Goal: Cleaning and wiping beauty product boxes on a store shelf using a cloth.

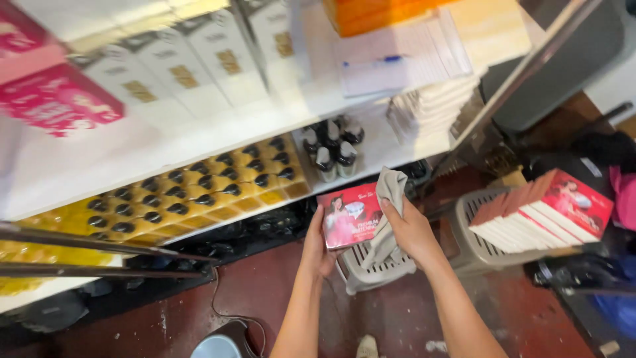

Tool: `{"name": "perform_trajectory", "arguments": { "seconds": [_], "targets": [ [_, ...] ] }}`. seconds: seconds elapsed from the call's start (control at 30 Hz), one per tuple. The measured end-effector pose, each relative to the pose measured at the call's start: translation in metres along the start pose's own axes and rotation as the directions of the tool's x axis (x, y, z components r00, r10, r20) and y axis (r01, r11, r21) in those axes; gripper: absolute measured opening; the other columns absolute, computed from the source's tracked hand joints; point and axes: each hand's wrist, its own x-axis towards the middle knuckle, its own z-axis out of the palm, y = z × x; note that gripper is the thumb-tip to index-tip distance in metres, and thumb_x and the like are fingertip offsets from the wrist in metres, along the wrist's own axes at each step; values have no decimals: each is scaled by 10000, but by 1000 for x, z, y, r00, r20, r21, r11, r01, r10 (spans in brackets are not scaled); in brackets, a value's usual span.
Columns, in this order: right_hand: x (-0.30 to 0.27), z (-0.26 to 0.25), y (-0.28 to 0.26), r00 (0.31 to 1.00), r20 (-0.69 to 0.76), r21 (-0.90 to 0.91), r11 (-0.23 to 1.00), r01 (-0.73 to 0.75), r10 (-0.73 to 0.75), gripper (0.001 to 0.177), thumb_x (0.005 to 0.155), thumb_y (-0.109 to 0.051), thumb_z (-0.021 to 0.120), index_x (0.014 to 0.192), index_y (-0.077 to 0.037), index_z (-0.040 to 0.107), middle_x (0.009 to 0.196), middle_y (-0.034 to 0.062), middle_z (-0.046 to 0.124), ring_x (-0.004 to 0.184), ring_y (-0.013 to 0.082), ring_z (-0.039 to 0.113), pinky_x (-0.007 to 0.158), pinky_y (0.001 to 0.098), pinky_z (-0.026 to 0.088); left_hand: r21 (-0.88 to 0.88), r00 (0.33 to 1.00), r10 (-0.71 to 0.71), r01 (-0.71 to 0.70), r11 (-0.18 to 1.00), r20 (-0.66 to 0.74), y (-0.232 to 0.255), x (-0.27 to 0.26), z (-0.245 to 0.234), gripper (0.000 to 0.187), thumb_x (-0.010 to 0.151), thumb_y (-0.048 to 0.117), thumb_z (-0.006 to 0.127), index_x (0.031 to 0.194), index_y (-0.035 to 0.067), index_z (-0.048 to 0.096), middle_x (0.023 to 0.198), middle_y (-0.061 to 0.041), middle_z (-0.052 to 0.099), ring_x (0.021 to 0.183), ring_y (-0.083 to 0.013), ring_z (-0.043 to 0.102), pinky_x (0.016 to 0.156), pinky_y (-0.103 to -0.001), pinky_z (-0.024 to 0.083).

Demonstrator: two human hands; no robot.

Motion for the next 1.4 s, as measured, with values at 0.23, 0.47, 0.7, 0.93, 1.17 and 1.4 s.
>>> {"name": "perform_trajectory", "arguments": {
  "seconds": [0.23, 0.47, 0.7, 0.93, 1.17, 1.4],
  "targets": [
    [-44, 78, -97, 976, 23, -18, 976, 217, -217, 539, 973, -439, 548, 1333, -44, 623, 1203, 193, 736, 1157, 318, 705, 1004, 381, 499, -53, 983, 182, -182, 982, -4, 49, -47, -48, 455, 971, 491, 547, 1214, 139, 702, 1098, -36, 784, 1000, -193, 732, 894, -400, 595],
    [-106, 192, -147, 699, 88, -386, 622, 681, -710, 523, 957, -349, 597, 1299, 45, 623, 1511, 258, 448, 1384, 489, 407, 1087, 588, 370, -203, 923, 364, -335, 920, 124, 64, -57, -107, 553, 1004, 488, 454, 1458, 186, 542, 1364, -90, 657, 1182, -256, 664, 963, -421, 551],
    [-82, 217, -163, 806, 223, -676, 509, 533, -548, 463, 955, -351, 560, 1336, -90, 600, 1648, 38, 290, 1542, 324, 250, 1180, 640, 276, -91, 937, 309, -326, 941, -163, 127, -119, -78, 592, 993, 550, 542, 1425, 153, 628, 1329, -38, 709, 1176, -204, 676, 954, -453, 531],
    [21, 206, -116, 690, 11, -551, 572, 608, -724, 605, 873, -202, 566, 1399, 96, 546, 1475, 284, 496, 1351, 432, 472, 1115, 501, 396, -15, 956, 265, -269, 963, -122, 175, -161, -80, 502, 918, 605, 527, 1255, 252, 641, 1130, -17, 757, 975, -210, 699, 808, -427, 520],
    [-28, 213, -191, 871, -58, -364, 823, 437, -488, 443, 1018, -334, 539, 1256, 36, 597, 1258, 307, 633, 1182, 472, 605, 1033, 520, 470, -16, 975, 221, -222, 975, -25, 183, -139, -101, 639, 923, 685, 507, 1284, 179, 657, 1152, -57, 749, 991, -212, 691, 810, -412, 529],
    [-103, 276, -209, 898, 175, -625, 659, 418, -404, 648, 996, -429, 445, 1550, -93, 440, 1610, 124, 337, 1497, 328, 290, 1181, 569, 219, -189, 934, 266, -223, 956, 240, 150, -90, -128, 667, 907, 658, 554, 1358, 174, 647, 1304, -67, 737, 1171, -236, 690, 1010, -468, 521]
  ]
}}
